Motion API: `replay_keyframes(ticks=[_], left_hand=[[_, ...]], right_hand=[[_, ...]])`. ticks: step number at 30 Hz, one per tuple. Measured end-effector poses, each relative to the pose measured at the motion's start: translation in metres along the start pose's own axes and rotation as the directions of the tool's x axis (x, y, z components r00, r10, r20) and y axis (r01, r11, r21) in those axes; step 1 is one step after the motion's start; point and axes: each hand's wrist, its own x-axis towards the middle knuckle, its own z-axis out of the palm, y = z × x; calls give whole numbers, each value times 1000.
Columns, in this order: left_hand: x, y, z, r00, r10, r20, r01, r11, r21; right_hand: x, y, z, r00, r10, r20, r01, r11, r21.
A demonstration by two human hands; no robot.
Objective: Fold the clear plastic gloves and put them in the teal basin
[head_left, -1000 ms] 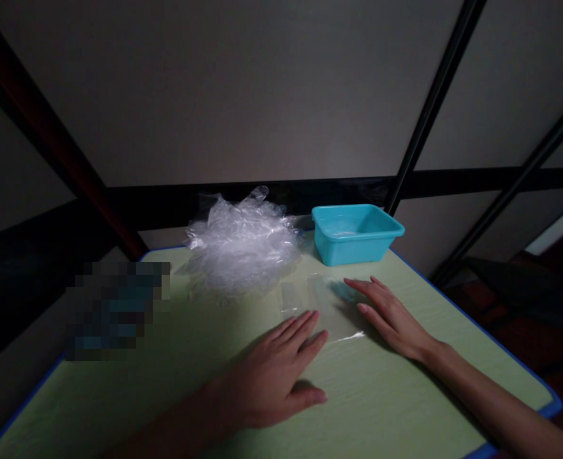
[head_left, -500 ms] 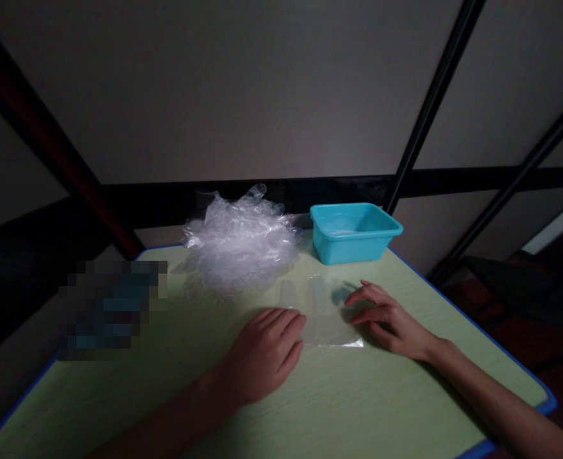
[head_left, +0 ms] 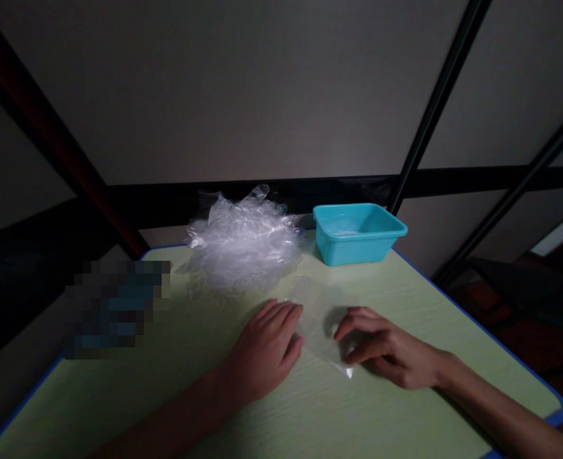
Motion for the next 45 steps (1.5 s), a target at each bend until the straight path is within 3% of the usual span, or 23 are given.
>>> replay_keyframes(ticks=[5, 10, 14, 33, 37, 41, 45], left_hand=[[-4, 8, 4, 996, -90, 14, 89, 993, 79], [-15, 26, 8, 998, -68, 0, 68, 990, 120], [-19, 32, 13, 995, -95, 11, 93, 988, 125], [-8, 29, 15, 951, -212, 224, 206, 977, 49], [-8, 30, 16, 959, -207, 195, 201, 978, 52], [-11, 29, 24, 987, -131, 97, 127, 991, 47], [-13, 28, 30, 994, -109, 17, 108, 993, 45]], right_hand=[[9, -12, 11, 995, -98, 9, 98, 995, -12], [3, -4, 11, 976, 5, -217, -3, 1000, 9], [1, 3, 12, 962, 64, -265, -63, 998, 13], [4, 5, 14, 967, 123, -224, -136, 990, -41], [27, -7, 16, 972, 188, -143, -198, 979, -56], [64, -20, 28, 983, 177, -48, -178, 983, -36], [85, -15, 46, 985, 172, -26, -173, 983, -60]])
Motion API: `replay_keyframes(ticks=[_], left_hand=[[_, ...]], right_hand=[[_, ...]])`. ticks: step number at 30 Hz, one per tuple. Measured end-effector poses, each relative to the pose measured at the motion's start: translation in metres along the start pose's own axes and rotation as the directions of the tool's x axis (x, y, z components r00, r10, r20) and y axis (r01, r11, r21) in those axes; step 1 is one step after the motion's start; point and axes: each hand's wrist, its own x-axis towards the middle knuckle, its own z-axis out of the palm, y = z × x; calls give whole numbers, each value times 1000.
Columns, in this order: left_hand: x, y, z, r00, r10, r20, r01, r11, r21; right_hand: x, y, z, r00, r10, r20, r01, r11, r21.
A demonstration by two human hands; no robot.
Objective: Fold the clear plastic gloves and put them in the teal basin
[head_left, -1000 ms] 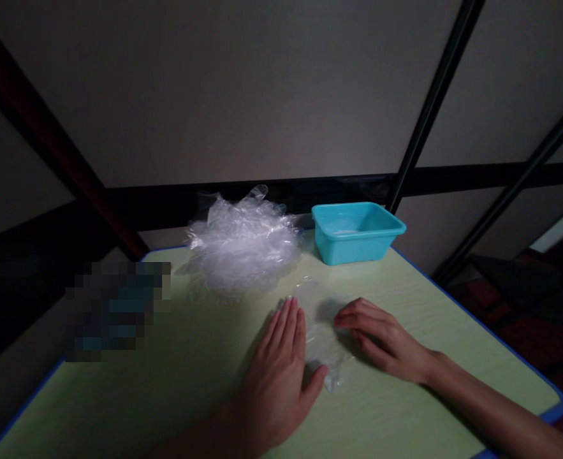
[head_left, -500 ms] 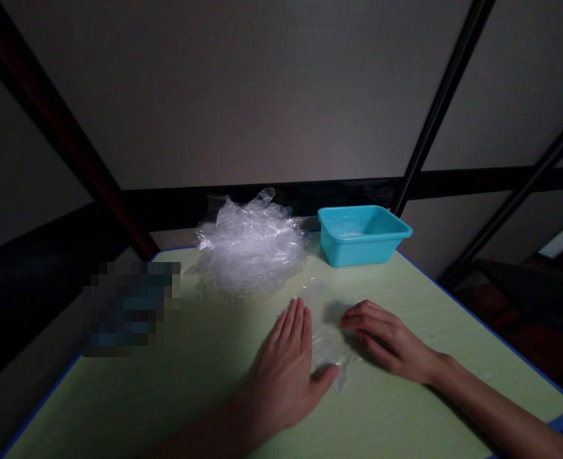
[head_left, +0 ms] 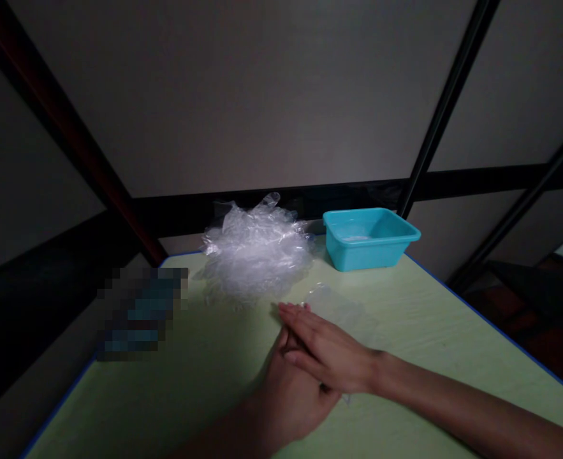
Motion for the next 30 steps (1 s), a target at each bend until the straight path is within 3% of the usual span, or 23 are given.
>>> replay_keyframes(ticks=[4, 10, 18, 30], left_hand=[[2, 1, -6, 999, 6, 39, -4, 999, -52], [6, 4, -14, 988, -36, 148, 41, 999, -29], [4, 2, -10, 987, -67, 149, 62, 997, 39], [4, 4, -16, 975, -100, 198, 93, 995, 42]], right_hand=[[3, 13, 11, 995, 90, -36, -91, 996, -21], [2, 24, 9, 988, 147, -51, -151, 985, -86], [-1, 44, 2, 993, 114, -35, -119, 977, -180], [-6, 64, -6, 987, 162, 0, -151, 921, -358]])
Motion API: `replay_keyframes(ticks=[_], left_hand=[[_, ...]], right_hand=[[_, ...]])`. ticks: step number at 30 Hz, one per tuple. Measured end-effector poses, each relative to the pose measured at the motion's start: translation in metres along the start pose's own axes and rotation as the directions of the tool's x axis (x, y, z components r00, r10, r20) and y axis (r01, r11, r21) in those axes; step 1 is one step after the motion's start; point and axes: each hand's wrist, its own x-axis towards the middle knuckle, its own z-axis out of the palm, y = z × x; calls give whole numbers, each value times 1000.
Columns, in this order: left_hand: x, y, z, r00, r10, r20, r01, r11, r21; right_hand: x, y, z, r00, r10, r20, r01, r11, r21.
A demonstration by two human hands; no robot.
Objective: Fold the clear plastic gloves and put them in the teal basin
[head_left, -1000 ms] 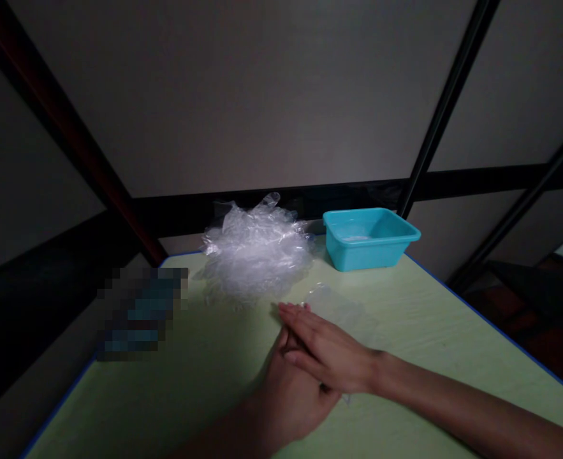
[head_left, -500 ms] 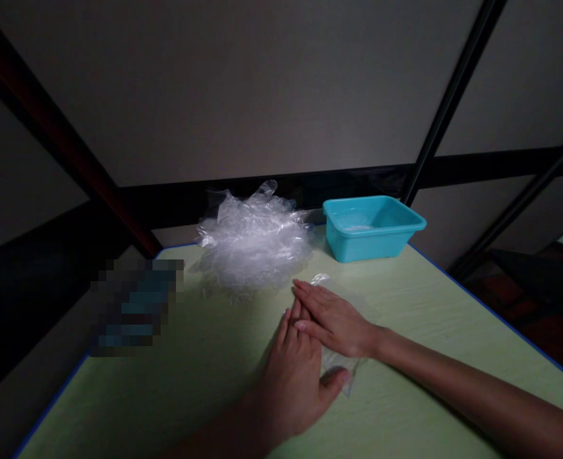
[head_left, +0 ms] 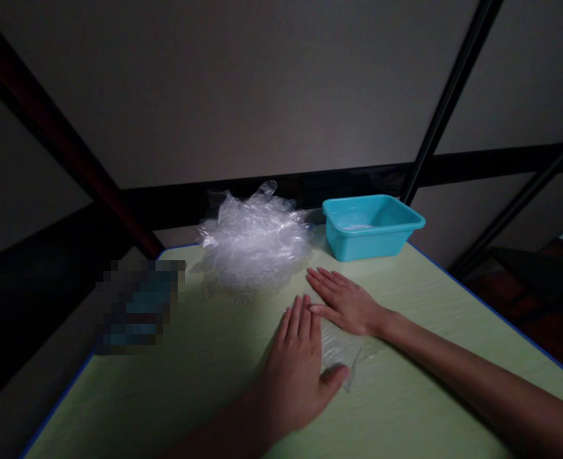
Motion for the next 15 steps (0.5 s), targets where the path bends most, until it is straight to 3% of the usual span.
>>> replay_keyframes(ticks=[15], left_hand=[[0, -1, 4, 1000, 19, -22, -18, 999, 45]], right_hand=[[-11, 30, -5, 990, 135, -48, -138, 987, -81]])
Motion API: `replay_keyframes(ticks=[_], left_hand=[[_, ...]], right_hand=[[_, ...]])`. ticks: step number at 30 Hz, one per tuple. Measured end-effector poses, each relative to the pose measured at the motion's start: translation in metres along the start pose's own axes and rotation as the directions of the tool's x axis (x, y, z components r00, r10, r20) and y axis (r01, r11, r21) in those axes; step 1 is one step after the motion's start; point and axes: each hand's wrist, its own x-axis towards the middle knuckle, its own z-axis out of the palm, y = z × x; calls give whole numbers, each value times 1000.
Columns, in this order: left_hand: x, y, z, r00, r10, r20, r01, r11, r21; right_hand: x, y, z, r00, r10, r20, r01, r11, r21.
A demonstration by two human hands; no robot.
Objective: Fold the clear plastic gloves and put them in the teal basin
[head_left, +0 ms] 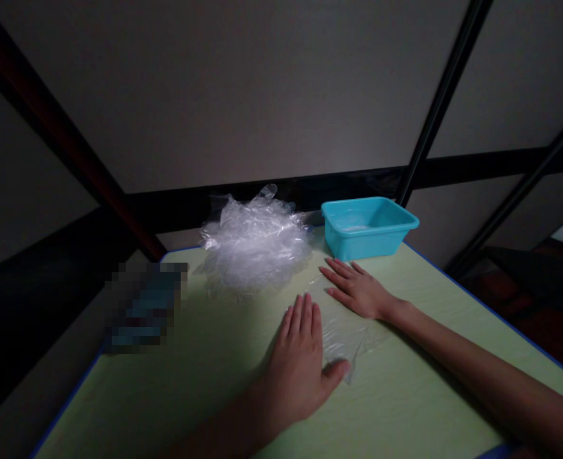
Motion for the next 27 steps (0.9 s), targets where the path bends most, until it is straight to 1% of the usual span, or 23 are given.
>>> replay_keyframes(ticks=[4, 7, 9, 11, 12, 15, 16, 18, 20, 24, 27], left_hand=[[1, 1, -1, 1000, 6, 7, -6, 1000, 10], [2, 1, -2, 1000, 9, 21, -9, 1000, 18], [2, 1, -3, 1000, 5, 21, -6, 1000, 21], [3, 1, -4, 1000, 0, 15, 0, 1000, 26], [3, 1, -4, 1000, -3, 14, 2, 1000, 30], [4, 2, -4, 1000, -1, 10, 1, 999, 40], [4, 2, -4, 1000, 1, 5, -2, 999, 41], [4, 2, -3, 1000, 5, -5, -4, 999, 40], [4, 2, -2, 1000, 2, -13, -2, 999, 37], [4, 2, -2, 1000, 0, -13, 1, 1000, 27], [3, 1, -3, 1000, 4, 2, -4, 1000, 29]], right_hand=[[-3, 7, -4, 999, 11, -43, -11, 1000, 20], [-8, 14, -12, 993, 90, -78, -89, 996, 25], [-11, 10, -17, 983, 152, -101, -151, 988, 17], [-14, -4, -20, 976, 178, -126, -177, 984, 23], [-15, -14, -20, 977, 168, -134, -165, 986, 31], [-18, -46, -16, 987, -18, -162, 30, 997, 75], [-20, -53, -14, 986, -48, -160, 60, 996, 72], [-24, -58, -10, 987, -54, -154, 65, 996, 67], [-29, -51, -7, 986, -20, -165, 30, 998, 58], [-39, -21, -6, 978, 71, -197, -65, 997, 36], [-46, -8, -7, 966, 152, -207, -152, 988, 16]])
